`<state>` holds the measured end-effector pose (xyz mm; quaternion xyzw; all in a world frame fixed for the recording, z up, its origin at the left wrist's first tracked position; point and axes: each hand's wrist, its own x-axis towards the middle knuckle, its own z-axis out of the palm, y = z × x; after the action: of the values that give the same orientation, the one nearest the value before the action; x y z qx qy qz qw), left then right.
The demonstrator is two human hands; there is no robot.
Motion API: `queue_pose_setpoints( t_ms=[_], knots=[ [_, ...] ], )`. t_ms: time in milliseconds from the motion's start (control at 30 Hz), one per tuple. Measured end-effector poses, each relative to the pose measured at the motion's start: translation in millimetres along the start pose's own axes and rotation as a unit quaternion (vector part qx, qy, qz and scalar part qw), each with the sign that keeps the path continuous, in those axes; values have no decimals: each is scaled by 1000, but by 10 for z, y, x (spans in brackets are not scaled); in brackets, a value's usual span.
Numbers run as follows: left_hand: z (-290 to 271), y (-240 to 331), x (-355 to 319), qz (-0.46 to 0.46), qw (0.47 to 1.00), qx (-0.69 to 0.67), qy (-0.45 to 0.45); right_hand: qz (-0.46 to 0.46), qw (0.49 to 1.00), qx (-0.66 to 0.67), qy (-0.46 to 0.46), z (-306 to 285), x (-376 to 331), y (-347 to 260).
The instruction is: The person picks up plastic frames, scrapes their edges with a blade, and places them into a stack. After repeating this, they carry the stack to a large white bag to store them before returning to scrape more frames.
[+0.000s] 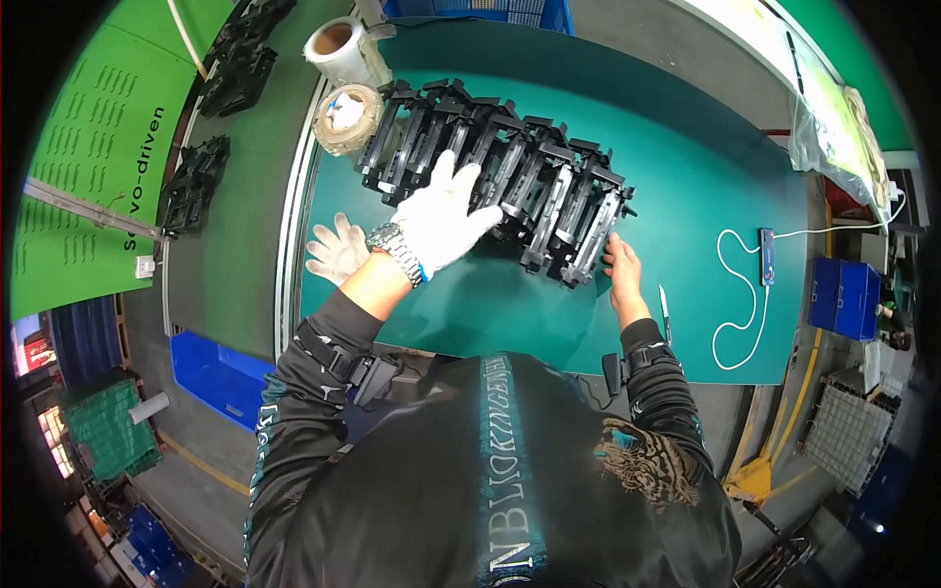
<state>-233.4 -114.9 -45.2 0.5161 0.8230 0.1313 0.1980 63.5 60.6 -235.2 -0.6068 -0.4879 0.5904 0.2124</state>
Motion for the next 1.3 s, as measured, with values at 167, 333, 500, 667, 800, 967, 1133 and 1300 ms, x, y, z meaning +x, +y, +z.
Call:
queue_pose_setpoints(
  t_ms=[167, 333, 500, 667, 800, 967, 1133, 1300],
  knots=[
    [-189, -387, 76, 24, 998, -13, 58, 13, 1000, 3, 12, 60, 109, 51],
    [-282, -1258, 100, -165, 935, -150, 274, 21, 998, 45, 29, 130, -17, -109],
    [46, -1671, 447, -195, 866, -433, 155, -93, 992, 79, 26, 365, 36, -189],
    [129, -1468, 574, -89, 849, -519, 32, -81, 997, 6, -6, 552, -35, -542],
    [-39, -1252, 867, -54, 811, -576, -86, -93, 995, -27, -15, 514, 244, -506],
    [2, -1140, 820, -93, 729, -662, -147, -140, 989, 5, -55, 539, 256, -390],
    [-54, -1176, 531, -85, 733, -664, -119, -137, 987, -31, -83, 665, 91, -443],
    [-257, -1082, 484, -49, 767, -631, -107, -109, 985, 31, -130, 723, 96, -587]
  ],
)
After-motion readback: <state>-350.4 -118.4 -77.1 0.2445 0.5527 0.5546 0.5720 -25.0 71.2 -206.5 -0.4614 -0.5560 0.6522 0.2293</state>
